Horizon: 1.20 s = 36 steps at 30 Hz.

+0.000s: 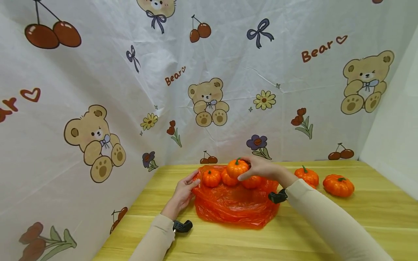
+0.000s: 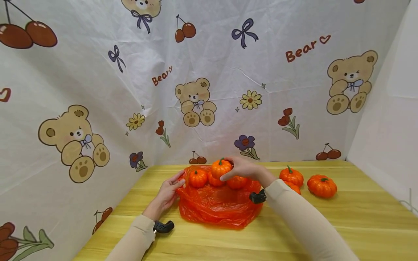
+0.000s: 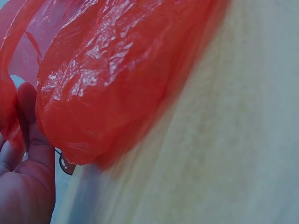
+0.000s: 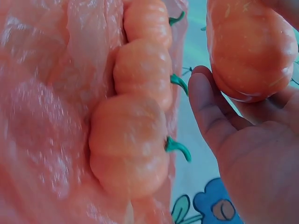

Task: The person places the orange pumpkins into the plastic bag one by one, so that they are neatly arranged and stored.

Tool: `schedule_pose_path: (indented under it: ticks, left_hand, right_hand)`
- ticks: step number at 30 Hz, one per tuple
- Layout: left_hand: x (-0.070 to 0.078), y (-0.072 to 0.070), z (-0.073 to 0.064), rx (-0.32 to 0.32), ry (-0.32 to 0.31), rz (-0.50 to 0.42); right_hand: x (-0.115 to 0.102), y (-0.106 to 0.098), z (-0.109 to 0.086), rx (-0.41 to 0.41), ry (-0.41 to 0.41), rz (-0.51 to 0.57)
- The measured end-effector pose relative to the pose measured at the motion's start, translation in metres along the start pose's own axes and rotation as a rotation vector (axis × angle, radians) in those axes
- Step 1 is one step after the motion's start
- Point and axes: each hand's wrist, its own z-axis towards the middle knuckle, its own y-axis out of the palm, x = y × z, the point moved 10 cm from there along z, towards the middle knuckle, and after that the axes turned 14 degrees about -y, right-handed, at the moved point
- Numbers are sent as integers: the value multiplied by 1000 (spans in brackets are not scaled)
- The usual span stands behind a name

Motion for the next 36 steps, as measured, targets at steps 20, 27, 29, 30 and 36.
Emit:
schedule_pose_path:
  ticks: [20, 27, 29, 30, 36]
  left_hand:
    - [4, 1, 1, -26, 25, -16]
    - [3, 0, 1, -23, 18, -37]
    - [4, 0, 1, -19, 22, -41]
    - [4, -1, 1, -18, 23, -45]
    - [5, -2, 1, -16, 26, -44]
  right_hand:
    - [5, 55, 40, -50, 11, 88]
    - [7, 69, 50, -36, 19, 40]
    - [9, 72, 51, -26, 25, 20]
    - [10, 73, 52, -20, 33, 16]
    - [12, 80, 52, 9, 82, -4]
